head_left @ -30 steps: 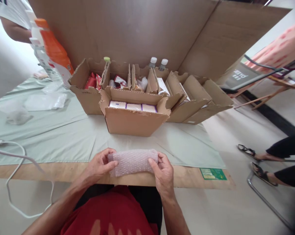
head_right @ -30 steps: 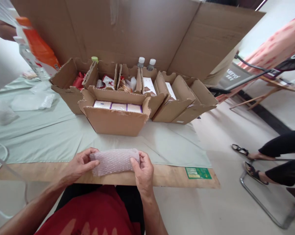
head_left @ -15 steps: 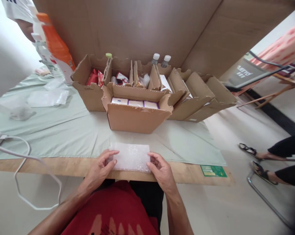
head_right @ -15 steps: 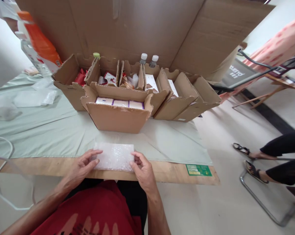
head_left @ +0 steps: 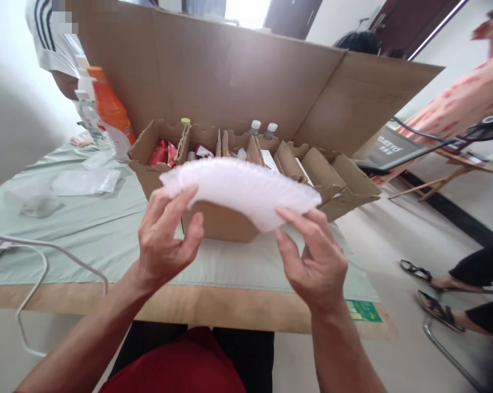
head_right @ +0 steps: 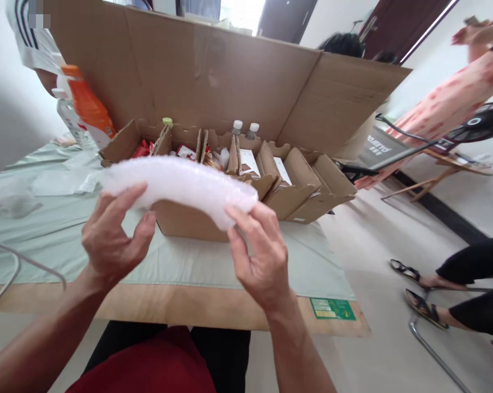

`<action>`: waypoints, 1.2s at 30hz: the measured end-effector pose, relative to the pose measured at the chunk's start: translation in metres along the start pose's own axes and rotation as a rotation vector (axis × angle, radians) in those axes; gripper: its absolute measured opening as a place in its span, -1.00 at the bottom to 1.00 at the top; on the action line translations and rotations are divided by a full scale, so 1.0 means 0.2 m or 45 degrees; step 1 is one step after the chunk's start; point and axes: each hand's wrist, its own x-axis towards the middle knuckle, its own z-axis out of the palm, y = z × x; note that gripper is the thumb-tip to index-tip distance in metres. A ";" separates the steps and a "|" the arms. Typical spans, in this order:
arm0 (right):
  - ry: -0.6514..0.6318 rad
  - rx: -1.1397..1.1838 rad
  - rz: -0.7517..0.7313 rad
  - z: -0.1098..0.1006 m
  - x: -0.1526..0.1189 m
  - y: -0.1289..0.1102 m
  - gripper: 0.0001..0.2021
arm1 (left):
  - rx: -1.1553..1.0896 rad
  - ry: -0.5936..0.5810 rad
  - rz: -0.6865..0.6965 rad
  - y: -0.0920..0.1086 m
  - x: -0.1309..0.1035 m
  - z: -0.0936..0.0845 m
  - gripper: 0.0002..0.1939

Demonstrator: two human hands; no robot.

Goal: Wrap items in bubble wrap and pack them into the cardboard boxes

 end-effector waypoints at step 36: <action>-1.483 -0.209 0.092 0.29 0.60 0.37 -0.75 | -0.117 -1.535 -0.136 -0.24 0.53 0.26 -0.34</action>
